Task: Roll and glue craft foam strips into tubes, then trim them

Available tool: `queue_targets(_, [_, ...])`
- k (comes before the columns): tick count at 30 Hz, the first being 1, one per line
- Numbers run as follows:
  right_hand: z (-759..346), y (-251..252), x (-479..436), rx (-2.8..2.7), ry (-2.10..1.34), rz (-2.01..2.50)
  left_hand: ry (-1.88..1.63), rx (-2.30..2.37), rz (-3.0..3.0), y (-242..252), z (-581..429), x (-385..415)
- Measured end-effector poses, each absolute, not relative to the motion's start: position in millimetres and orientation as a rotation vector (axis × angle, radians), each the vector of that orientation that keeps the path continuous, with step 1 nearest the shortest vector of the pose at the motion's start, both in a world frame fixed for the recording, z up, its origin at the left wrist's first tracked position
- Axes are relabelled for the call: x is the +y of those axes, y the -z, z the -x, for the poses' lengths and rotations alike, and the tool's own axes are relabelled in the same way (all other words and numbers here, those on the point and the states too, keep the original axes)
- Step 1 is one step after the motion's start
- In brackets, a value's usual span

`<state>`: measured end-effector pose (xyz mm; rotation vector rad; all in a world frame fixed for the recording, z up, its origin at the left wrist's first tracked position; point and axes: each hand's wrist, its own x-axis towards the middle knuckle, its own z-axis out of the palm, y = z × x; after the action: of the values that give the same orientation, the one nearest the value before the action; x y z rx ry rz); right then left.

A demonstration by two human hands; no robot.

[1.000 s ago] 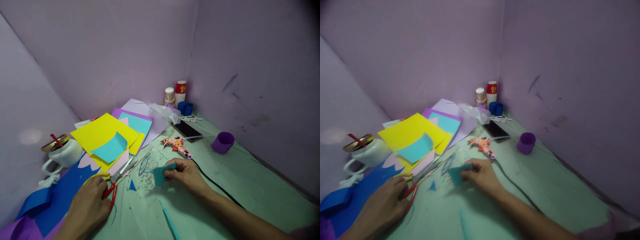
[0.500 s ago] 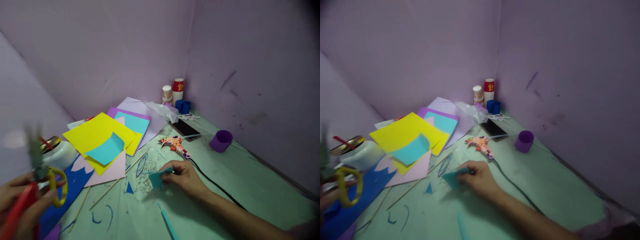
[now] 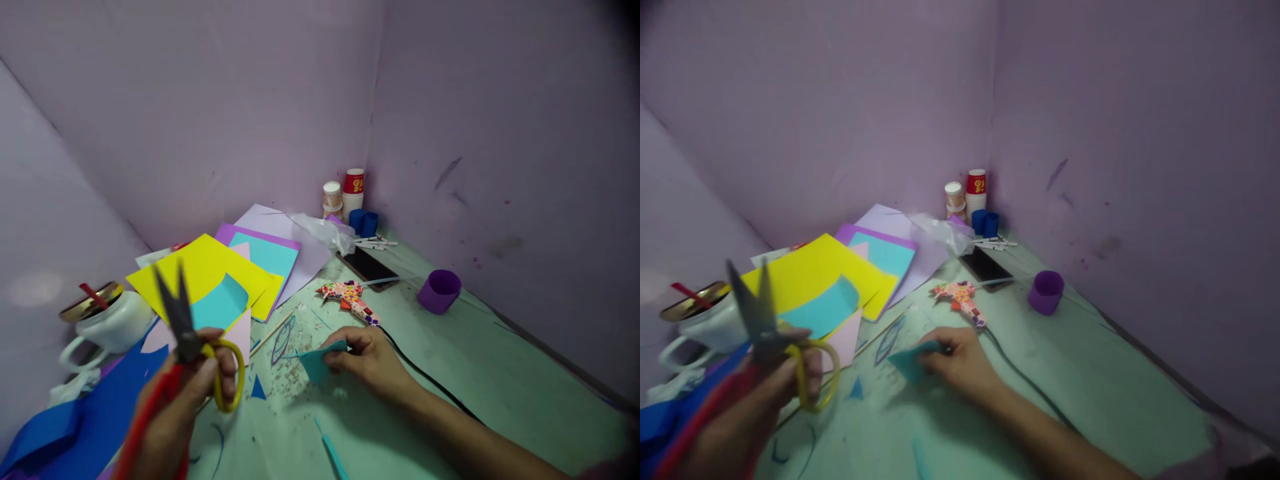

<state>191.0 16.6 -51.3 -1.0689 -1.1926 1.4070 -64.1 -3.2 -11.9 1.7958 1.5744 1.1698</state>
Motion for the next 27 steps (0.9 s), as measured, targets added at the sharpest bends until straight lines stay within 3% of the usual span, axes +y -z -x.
queue_targets(5, [-195,52,20,-1.232,-1.383,1.104,-0.791,1.353,-2.643,34,49,-13])
queue_targets(9, [-194,51,16,-1.276,-1.405,1.063,-0.688,1.458,-2.936,51,46,-18])
queue_targets(27, [-187,64,11,-1.508,-1.214,0.996,-0.480,1.524,-3.169,56,35,-19])
